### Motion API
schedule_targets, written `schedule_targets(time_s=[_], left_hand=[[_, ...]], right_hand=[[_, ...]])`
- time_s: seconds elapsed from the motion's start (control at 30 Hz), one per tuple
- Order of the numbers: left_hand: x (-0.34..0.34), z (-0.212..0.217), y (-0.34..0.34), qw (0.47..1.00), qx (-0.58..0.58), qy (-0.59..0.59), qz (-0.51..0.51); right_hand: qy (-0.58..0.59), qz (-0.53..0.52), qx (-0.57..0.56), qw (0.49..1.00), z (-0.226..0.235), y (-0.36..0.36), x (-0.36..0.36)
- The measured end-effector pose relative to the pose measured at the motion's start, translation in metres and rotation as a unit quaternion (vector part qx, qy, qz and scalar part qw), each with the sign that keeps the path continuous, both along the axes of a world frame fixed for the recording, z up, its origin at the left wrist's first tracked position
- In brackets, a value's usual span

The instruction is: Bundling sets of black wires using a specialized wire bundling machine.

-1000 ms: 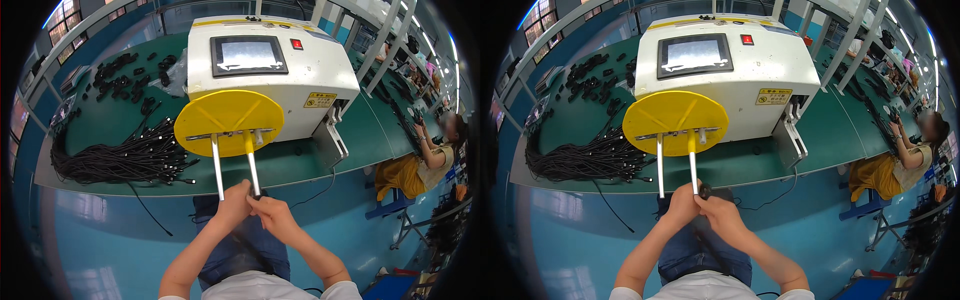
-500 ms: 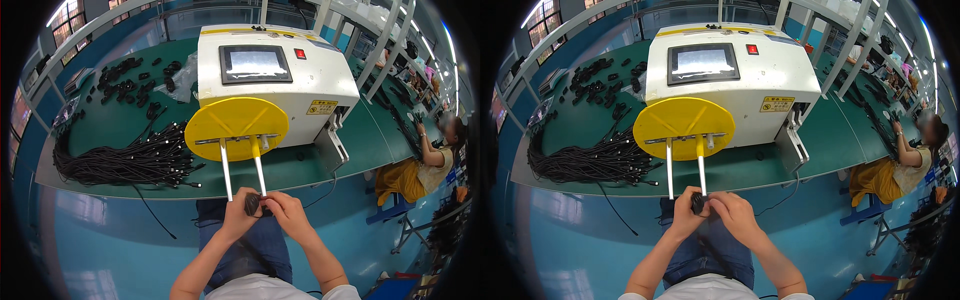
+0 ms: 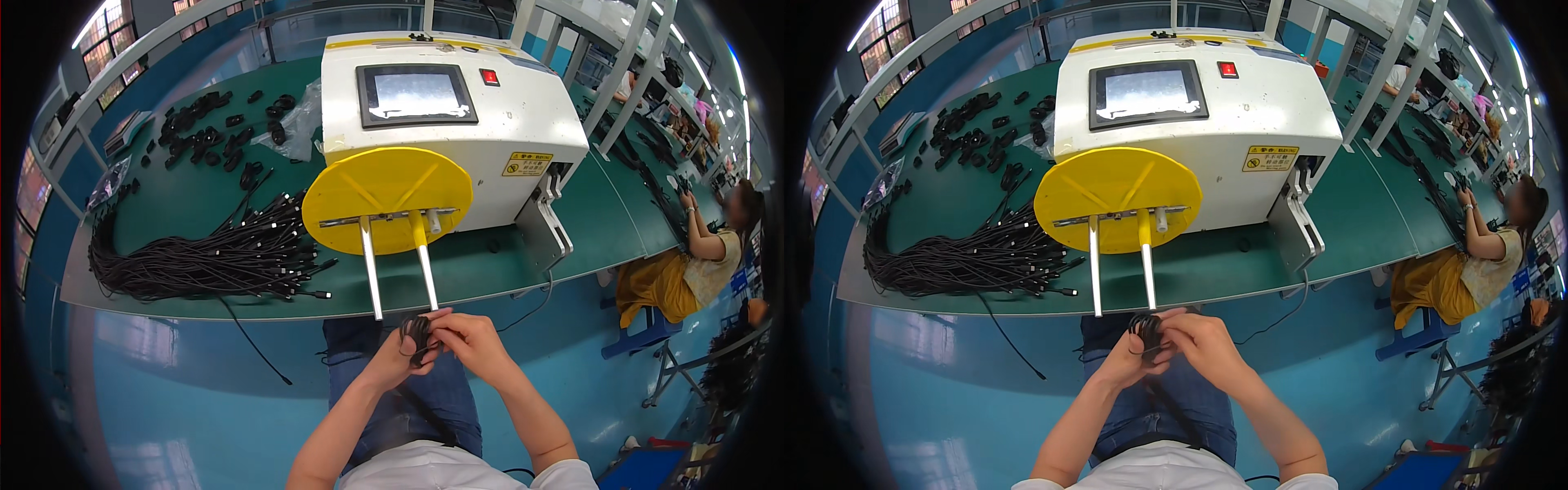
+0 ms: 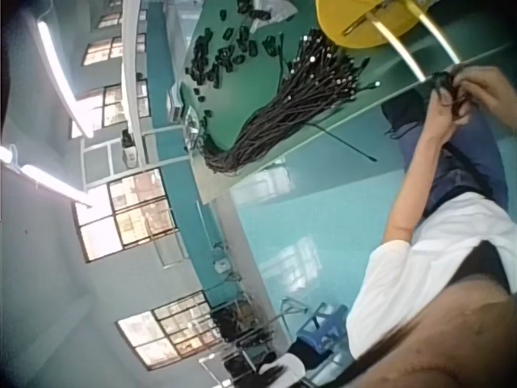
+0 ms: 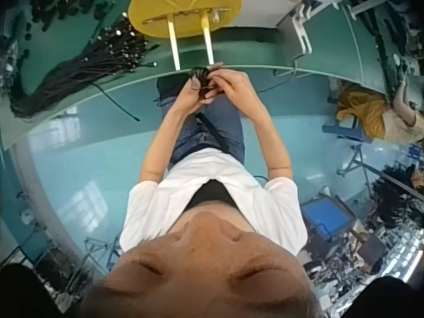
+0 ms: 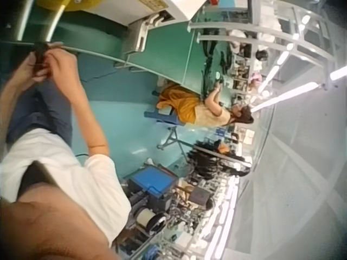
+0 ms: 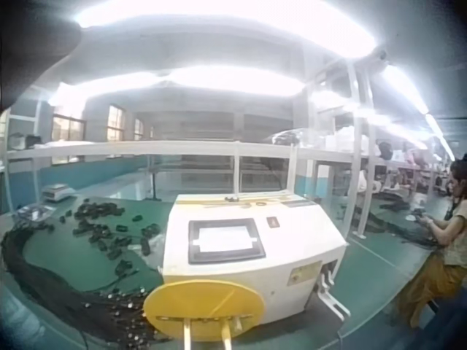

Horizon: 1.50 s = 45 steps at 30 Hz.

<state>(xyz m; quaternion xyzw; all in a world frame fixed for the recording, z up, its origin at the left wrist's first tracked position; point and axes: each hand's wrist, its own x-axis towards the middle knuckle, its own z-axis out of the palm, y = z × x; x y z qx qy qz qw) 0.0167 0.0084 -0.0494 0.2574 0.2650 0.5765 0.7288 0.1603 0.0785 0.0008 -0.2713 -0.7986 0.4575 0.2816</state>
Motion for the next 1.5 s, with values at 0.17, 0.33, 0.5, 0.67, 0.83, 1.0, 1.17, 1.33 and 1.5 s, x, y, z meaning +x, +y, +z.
schedule_targets(time_s=[0.17,0.33,0.5,0.67,0.83,1.0,1.17,1.33,1.5], left_hand=[[0.0,-0.007,-0.001,0.994,0.017,0.11,-0.018],[-0.002,-0.01,0.009,0.93,0.167,0.322,0.065],[-0.002,0.005,0.011,0.89,0.239,0.383,0.068],[0.001,0.032,0.009,0.919,0.206,0.324,0.09],[0.001,0.042,0.008,0.93,0.213,0.293,0.063],[0.006,0.03,0.005,0.948,0.234,0.197,0.093],[0.007,0.02,0.002,0.973,0.166,0.141,0.078],[0.003,0.033,0.004,0.998,0.02,0.034,0.043],[-0.019,0.043,0.004,0.987,0.127,0.093,-0.018]], right_hand=[[-0.05,-0.081,-0.025,0.995,-0.004,-0.006,-0.003],[-0.041,-0.087,0.068,0.993,0.008,-0.01,-0.008],[0.109,-0.027,-0.025,0.993,-0.006,-0.004,-0.001],[0.168,-0.081,-0.057,0.981,-0.008,-0.007,0.004],[0.2,-0.109,-0.008,0.974,-0.004,-0.009,0.003],[0.232,-0.108,-0.095,0.962,-0.008,-0.012,0.0],[0.243,-0.135,-0.119,0.953,-0.008,-0.018,0.0],[0.248,-0.146,-0.085,0.954,-0.014,-0.014,-0.001],[0.252,-0.127,-0.068,0.957,-0.021,-0.007,0.008]])
